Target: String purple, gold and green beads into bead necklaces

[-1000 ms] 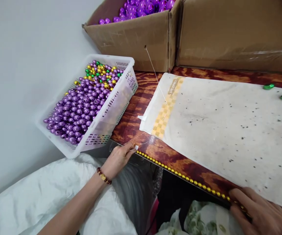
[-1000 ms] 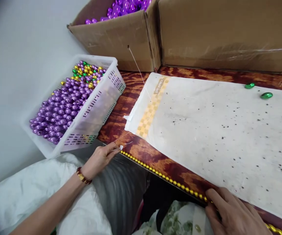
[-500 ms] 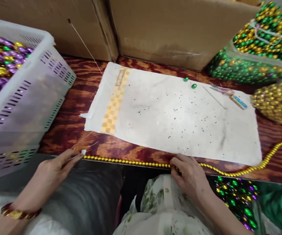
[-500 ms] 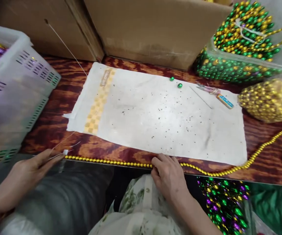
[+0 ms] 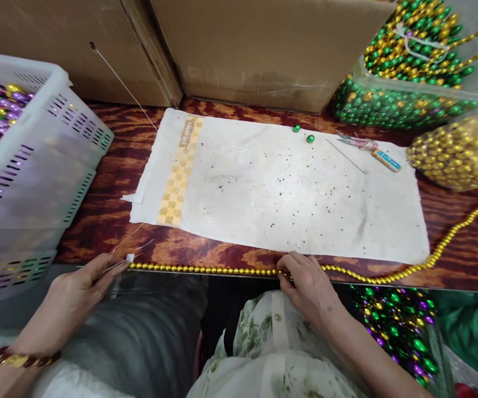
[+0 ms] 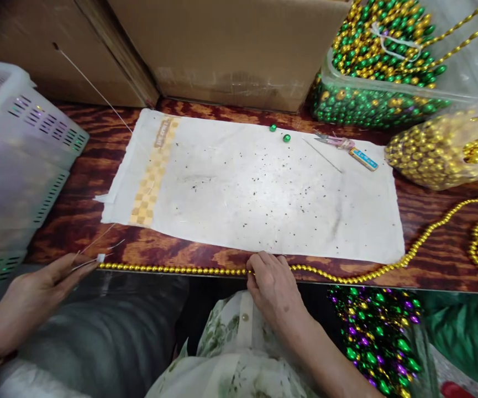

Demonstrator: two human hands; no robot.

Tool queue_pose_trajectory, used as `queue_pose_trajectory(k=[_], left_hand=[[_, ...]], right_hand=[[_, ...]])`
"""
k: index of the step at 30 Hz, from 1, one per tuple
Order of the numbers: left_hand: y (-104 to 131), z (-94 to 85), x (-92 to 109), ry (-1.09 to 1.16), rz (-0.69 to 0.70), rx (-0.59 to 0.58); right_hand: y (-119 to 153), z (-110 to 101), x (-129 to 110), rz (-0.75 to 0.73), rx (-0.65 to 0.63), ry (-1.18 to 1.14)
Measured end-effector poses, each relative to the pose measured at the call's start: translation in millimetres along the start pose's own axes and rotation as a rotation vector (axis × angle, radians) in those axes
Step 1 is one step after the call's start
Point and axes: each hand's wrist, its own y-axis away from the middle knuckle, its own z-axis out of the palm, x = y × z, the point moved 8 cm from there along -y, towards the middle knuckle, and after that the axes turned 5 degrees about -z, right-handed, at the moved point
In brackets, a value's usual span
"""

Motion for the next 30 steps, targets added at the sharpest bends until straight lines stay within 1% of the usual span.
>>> queue_pose_trajectory(k=[6,10,13,16,20,24,28,30], left_hand=[[-0.4,-2.0,1.4,-0.010,-0.028,-0.029],[-0.5,-2.4,1.0,-0.003,-0.049,-0.041],[-0.6,-1.6,0.3,0.010,-0.067,-0.055],[-1.1,-2.3,0.4,0.027,-0.062,-0.042],[-1.3,-4.4,0.9,0.036,-0.061,-0.022],[-1.1,-6.2,4.7,0.046,-0.059,-0.031],[-0.5,-8.6,7.1,0.065,-0.039,-0.010],[0.2,-6.8,6.0,0.067,-0.028,-0.020]], right_hand=[[5.6,-3.0,2.7,-0.030,-0.071,-0.154],[7.4,-6.5,1.7,-0.059,-0.062,-0.181],[5.9,-6.6,3.6,-0.042,-0.038,-0.182],[4.7,-5.3,5.4,-0.020,-0.007,-0.169],[5.2,-2.1,4.5,-0.027,0.013,-0.123],[6.5,-1.2,5.3,-0.022,0.029,-0.088],[7.0,-1.9,3.2,-0.063,0.012,-0.081],[6.7,-1.4,2.7,-0.071,-0.022,-0.077]])
